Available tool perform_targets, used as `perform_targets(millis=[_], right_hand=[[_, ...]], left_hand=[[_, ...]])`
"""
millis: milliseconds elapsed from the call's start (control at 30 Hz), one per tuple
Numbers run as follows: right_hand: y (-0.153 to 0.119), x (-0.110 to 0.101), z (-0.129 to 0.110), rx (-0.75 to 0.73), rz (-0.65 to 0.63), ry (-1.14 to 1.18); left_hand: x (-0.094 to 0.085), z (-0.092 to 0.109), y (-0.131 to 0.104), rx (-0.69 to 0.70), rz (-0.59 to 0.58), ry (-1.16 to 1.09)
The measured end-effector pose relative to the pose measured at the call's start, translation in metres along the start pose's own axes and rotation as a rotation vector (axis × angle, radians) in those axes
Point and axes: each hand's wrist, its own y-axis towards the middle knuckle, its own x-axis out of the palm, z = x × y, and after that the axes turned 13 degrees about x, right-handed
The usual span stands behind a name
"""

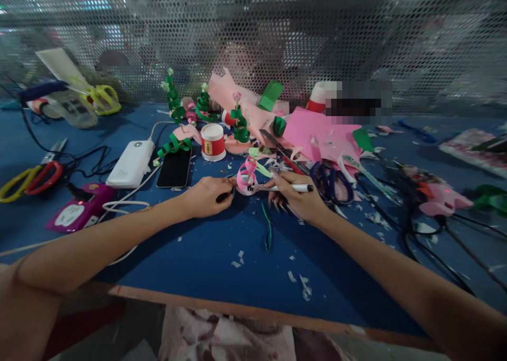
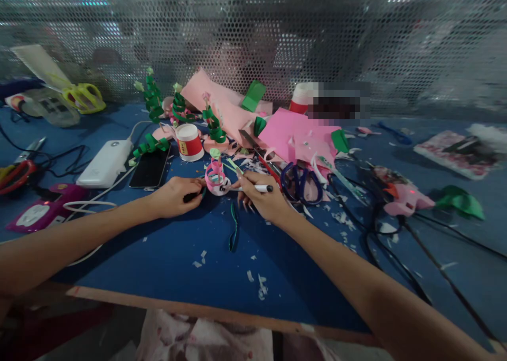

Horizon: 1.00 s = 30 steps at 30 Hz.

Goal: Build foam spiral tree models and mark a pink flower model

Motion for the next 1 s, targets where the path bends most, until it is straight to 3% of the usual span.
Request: perform_targets(millis=[1000], right_hand=[[-0.0006, 0.0000, -0.0069, 0.113, -0.006, 0.077]], left_hand=[[0.0013, -0.0002, -0.0002, -0.007, -0.024, 0.012]])
